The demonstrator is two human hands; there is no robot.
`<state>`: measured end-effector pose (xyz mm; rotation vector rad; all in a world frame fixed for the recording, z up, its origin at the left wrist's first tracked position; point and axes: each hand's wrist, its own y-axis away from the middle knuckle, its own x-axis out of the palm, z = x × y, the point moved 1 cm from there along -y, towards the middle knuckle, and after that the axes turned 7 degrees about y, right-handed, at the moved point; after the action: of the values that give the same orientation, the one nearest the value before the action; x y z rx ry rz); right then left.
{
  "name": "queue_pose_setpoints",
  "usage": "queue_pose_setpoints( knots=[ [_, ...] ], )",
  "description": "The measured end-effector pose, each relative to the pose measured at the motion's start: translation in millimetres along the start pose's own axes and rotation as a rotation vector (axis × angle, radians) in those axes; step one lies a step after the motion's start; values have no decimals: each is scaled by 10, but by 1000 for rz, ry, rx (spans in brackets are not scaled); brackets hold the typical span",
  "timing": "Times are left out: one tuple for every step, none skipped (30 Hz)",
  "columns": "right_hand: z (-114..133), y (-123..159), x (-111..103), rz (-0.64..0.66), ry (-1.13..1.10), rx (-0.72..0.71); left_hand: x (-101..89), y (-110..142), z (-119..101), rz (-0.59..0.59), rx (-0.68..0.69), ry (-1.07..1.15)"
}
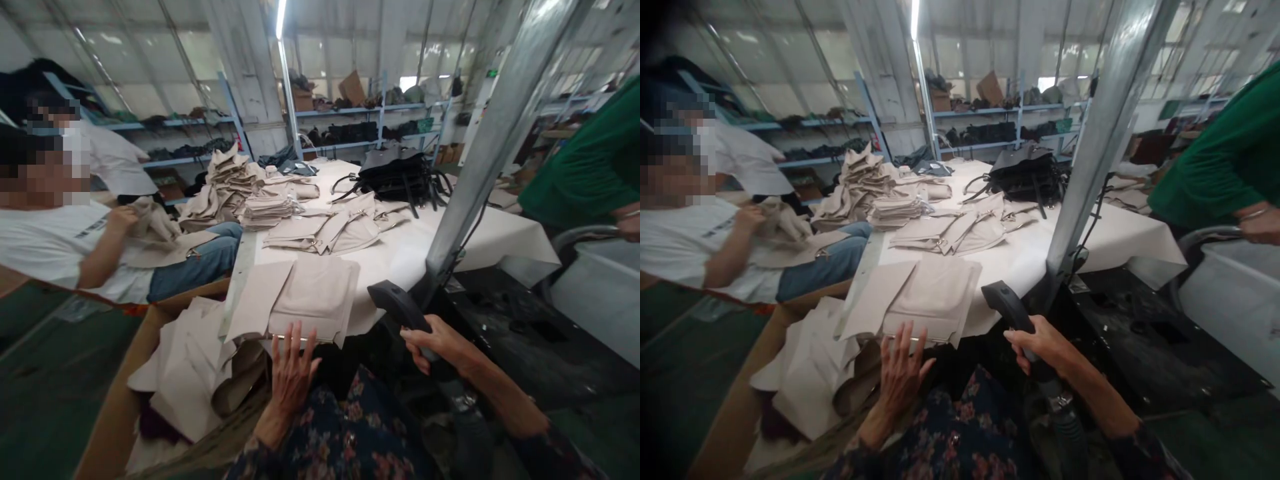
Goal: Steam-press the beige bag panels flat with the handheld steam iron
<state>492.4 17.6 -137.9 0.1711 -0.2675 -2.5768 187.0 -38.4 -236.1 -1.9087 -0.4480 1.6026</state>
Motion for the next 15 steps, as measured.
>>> queue_pose_setpoints(
  knots=[
    [-21,30,3,-9,-6,3,83,-77,11,42,66,-29],
    [-41,60,8,-18,-10,4,154,-183,35,75,90,-39],
    [-57,89,13,-22,-13,5,205,-307,67,107,87,-25],
    [-71,116,16,-27,-15,5,230,-441,100,136,70,16],
    [-81,141,17,-32,-16,5,227,-573,133,163,43,83],
    [-86,162,13,-38,-17,2,195,-699,166,175,1,173],
    [-86,178,7,-43,-14,-2,139,-814,203,167,-66,276],
    [-82,188,-3,-49,-9,-8,64,-917,247,136,-161,389],
    [-74,191,-14,-55,-4,-15,-19,-1006,300,94,-280,510],
    [-62,188,-24,-60,-4,-23,-104,-1081,361,45,-419,641],
    [-48,176,-32,-57,-5,-29,-182,-1141,427,-2,-576,793],
    [-33,156,-36,-49,-5,-36,-248,-1188,493,-38,-728,953],
    [-17,128,-34,-37,-3,-40,-302,-1221,555,-63,-858,1100],
    [-1,93,-27,-23,2,-46,-343,-1243,610,-77,-953,1215],
    [15,53,-13,-4,13,-51,-373,-1254,659,-88,-1019,1298]
  ],
)
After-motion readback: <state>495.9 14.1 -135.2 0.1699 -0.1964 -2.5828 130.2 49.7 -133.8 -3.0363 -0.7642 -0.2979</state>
